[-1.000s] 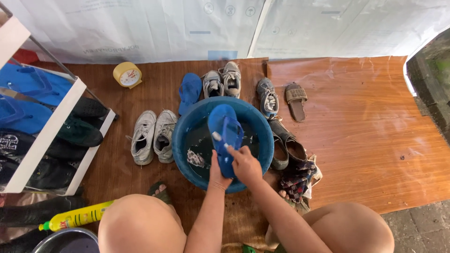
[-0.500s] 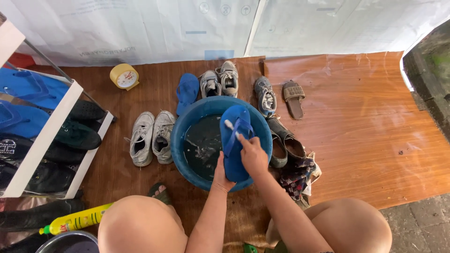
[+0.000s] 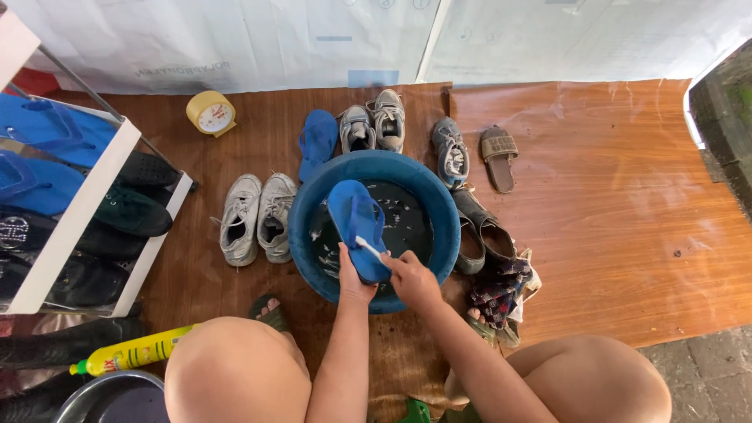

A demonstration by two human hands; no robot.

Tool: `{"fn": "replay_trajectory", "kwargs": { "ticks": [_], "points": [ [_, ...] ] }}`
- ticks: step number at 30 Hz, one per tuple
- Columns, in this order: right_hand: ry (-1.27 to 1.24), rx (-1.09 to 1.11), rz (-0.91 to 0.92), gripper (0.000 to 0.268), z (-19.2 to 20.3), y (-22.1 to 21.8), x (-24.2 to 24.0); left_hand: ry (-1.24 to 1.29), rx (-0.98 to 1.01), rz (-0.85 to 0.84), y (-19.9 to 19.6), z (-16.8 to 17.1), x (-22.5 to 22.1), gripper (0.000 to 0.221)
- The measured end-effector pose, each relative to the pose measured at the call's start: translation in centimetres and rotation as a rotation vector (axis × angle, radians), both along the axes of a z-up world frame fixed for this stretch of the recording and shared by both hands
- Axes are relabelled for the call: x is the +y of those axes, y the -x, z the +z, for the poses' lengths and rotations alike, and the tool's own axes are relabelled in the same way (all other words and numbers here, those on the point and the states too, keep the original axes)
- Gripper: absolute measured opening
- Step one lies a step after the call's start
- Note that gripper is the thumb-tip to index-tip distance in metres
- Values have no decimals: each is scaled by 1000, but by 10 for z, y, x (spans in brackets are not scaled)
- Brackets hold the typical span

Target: Scrubbing a blue rubber sandal with a toothbrush and water in a bucket

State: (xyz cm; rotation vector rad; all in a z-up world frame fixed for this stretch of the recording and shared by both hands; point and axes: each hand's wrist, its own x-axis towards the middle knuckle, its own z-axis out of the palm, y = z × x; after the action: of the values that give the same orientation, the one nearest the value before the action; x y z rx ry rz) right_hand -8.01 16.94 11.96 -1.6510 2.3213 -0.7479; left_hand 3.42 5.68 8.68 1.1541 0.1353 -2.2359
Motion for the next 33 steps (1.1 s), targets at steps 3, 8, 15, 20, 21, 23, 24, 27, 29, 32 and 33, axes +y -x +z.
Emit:
{"fn": "replay_trajectory", "kwargs": {
  "ticks": [3, 8, 15, 20, 21, 23, 24, 27, 29, 32, 33],
  "points": [
    [22, 91, -61, 43, -7, 17, -3, 31, 53, -5, 3, 8, 9, 68],
    [2, 172, -232, 51, 9, 38, -12, 118, 116, -97, 7, 54, 24, 65],
    [10, 103, -209, 46, 20, 12, -12, 131, 107, -130, 7, 2, 12, 62],
    [43, 70, -51, 47, 11, -20, 3, 106, 62, -54, -1, 56, 4, 55],
    [49, 65, -19, 48, 14, -28, 8, 92, -3, -8, -4, 71, 6, 59],
    [53, 60, 13, 49, 18, -36, 17, 76, -68, 39, -5, 88, 5, 65],
    [51, 75, 30, 47, 19, -36, 21, 66, -62, 80, -4, 91, 3, 64],
    [50, 131, 18, 44, 23, -35, 24, 66, -44, 100, -5, 98, 2, 65],
    [54, 177, -8, 43, 26, -25, 20, 78, -27, 82, -1, 85, 3, 68],
    [-3, 170, -94, 50, 27, -7, 15, 120, 40, 23, 6, 58, 12, 65],
    [29, 191, -124, 48, 25, -2, 11, 84, 23, 28, 6, 64, 15, 60]
  ]
}}
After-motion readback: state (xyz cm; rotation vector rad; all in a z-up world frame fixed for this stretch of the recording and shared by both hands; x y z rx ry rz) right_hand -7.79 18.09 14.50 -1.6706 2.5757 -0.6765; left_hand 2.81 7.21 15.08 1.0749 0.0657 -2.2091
